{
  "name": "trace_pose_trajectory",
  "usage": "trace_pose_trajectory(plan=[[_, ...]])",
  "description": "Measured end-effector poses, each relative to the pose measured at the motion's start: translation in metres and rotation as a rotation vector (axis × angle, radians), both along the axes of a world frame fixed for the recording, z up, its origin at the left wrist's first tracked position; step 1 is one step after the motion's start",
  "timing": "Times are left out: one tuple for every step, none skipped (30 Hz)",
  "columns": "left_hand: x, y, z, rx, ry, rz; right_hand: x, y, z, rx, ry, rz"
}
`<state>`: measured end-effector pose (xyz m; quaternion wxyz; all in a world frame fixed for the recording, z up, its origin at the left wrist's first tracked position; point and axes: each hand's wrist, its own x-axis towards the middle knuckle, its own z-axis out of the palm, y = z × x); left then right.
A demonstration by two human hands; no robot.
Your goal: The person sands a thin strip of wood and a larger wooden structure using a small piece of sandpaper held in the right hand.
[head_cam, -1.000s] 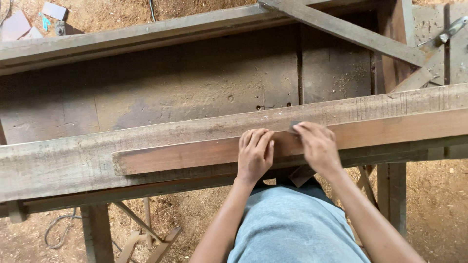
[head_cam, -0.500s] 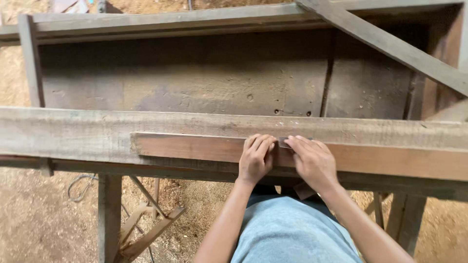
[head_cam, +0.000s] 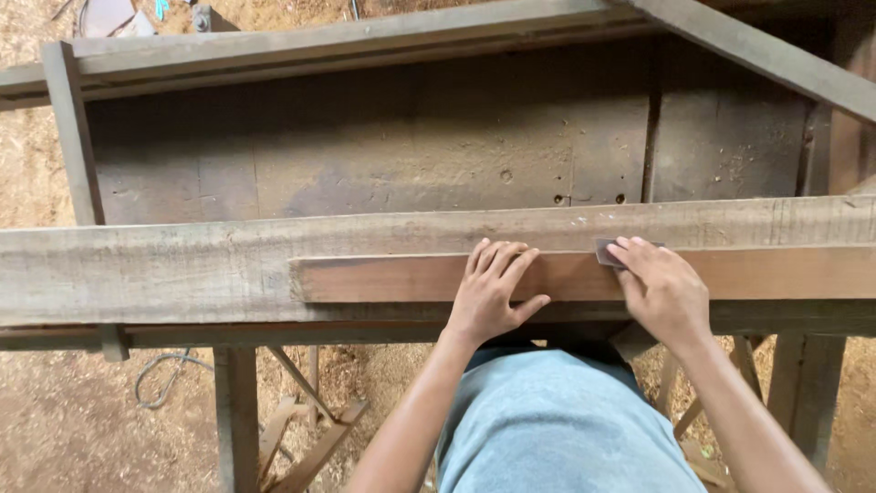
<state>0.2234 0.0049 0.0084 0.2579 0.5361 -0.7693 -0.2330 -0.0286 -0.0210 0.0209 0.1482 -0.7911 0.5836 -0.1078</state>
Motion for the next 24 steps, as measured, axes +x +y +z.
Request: trace_pose_trajectory(plan=[[0.006, -0.003, -0.003, 0.001, 0.008, -0.019, 0.004, 0.002, 0.0, -0.02, 0.006, 0.007], [0.011, -0.005, -0.006, 0.005, 0.012, -0.035, 0.009, 0.005, -0.001, -0.039, 0.009, 0.017], [0.013, -0.006, -0.009, -0.01, 0.013, -0.035, 0.015, 0.007, -0.004, -0.049, 0.013, 0.022], [0.013, -0.006, -0.011, -0.015, 0.019, -0.044, 0.019, 0.01, -0.007, -0.06, -0.006, 0.028], [0.012, -0.006, -0.014, -0.022, 0.027, -0.059, 0.024, 0.013, -0.01, -0.071, -0.022, 0.028], [0.012, -0.006, -0.016, -0.036, 0.045, -0.045, 0.029, 0.015, -0.013, -0.093, -0.037, 0.026], [0.011, -0.006, -0.018, -0.055, 0.061, -0.025, 0.033, 0.017, -0.014, -0.085, 0.007, -0.015], [0.01, -0.005, -0.019, -0.069, 0.075, 0.002, 0.037, 0.018, -0.015, -0.071, 0.048, -0.049], [0.01, -0.005, -0.021, -0.055, 0.092, 0.005, 0.04, 0.019, -0.014, -0.054, 0.091, -0.08], [0.01, -0.005, -0.022, -0.04, 0.109, 0.01, 0.044, 0.021, -0.013, -0.092, 0.118, -0.082], [0.011, -0.005, -0.022, -0.024, 0.126, 0.019, 0.047, 0.022, -0.012, -0.129, 0.145, -0.082], [0.012, -0.005, -0.022, -0.032, 0.119, 0.022, 0.05, 0.024, -0.01, -0.166, 0.169, -0.083], [0.012, -0.005, -0.023, -0.047, 0.111, 0.017, 0.053, 0.025, -0.01, -0.17, 0.115, -0.069], [0.013, -0.006, -0.023, -0.069, 0.104, 0.007, 0.054, 0.027, -0.009, -0.181, 0.062, -0.059], [0.014, -0.008, -0.023, -0.07, 0.102, -0.003, 0.056, 0.029, -0.009, -0.185, 0.01, -0.046], [0.014, -0.007, -0.022, -0.052, 0.101, -0.009, 0.056, 0.031, -0.01, -0.171, 0.017, -0.048], [0.014, -0.006, -0.021, -0.027, 0.104, -0.016, 0.057, 0.032, -0.01, -0.15, 0.027, -0.052], [0.013, -0.004, -0.019, -0.028, 0.112, -0.017, 0.056, 0.033, -0.011, -0.141, 0.039, -0.056], [0.012, -0.005, -0.018, -0.048, 0.114, -0.016, 0.055, 0.032, -0.012, -0.16, 0.067, -0.1], [0.012, -0.005, -0.017, -0.071, 0.111, -0.012, 0.054, 0.032, -0.013, -0.181, 0.089, -0.142], [0.012, -0.005, -0.017, -0.071, 0.107, -0.009, 0.052, 0.03, -0.013, -0.193, 0.112, -0.182], [0.011, -0.005, -0.016, -0.067, 0.103, -0.008, 0.05, 0.028, -0.014, -0.181, 0.059, -0.152], [0.011, -0.006, -0.016, -0.069, 0.1, -0.012, 0.048, 0.026, -0.015, -0.175, 0.007, -0.126], [0.01, -0.007, -0.016, -0.066, 0.101, -0.011, 0.044, 0.024, -0.016, -0.164, -0.041, -0.101]])
